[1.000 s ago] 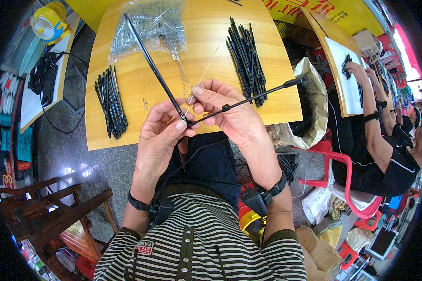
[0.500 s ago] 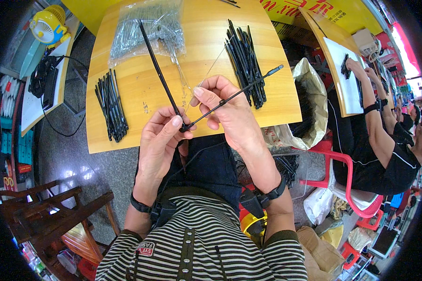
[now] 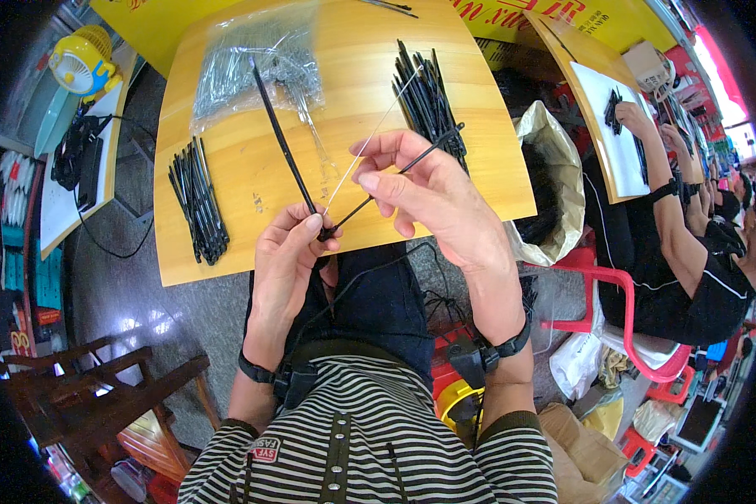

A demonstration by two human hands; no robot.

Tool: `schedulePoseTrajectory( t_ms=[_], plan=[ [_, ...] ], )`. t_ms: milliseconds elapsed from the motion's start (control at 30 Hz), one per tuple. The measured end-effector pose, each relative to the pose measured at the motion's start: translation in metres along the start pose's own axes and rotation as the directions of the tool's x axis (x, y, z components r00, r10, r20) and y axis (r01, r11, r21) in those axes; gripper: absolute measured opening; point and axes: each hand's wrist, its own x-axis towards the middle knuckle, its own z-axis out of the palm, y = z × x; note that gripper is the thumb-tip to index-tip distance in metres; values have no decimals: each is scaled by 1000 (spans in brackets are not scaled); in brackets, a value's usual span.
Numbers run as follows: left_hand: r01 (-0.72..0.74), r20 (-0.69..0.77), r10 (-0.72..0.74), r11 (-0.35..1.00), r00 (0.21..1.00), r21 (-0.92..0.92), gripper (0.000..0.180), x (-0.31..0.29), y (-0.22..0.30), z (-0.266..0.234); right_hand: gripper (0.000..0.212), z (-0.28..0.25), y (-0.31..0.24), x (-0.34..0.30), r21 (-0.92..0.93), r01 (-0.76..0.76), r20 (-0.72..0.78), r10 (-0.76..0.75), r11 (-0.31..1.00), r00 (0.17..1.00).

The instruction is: Assembling small components onto long black cable ties or rods in a workshop.

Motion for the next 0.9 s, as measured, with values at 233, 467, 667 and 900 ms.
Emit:
schedulePoseTrajectory(
  t_ms=[233, 467, 667, 900],
  plan=[
    [59, 84, -61, 998, 995, 32, 12, -5, 3, 3, 17, -4, -2, 5, 99, 73, -99, -63, 992, 993],
    [64, 105, -70, 996, 992, 56, 15, -2, 7, 13, 16, -2, -1, 6, 92, 55, -57, -50, 994, 997],
    [53, 139, -63, 996, 988, 73, 15, 2, 11, 19, 18, 3, 2, 7, 92, 31, -2, -31, 995, 1000],
    [39, 134, -50, 995, 990, 87, 12, 2, 11, 17, 18, 4, 4, 8, 99, 19, 45, -23, 995, 999]
  ],
)
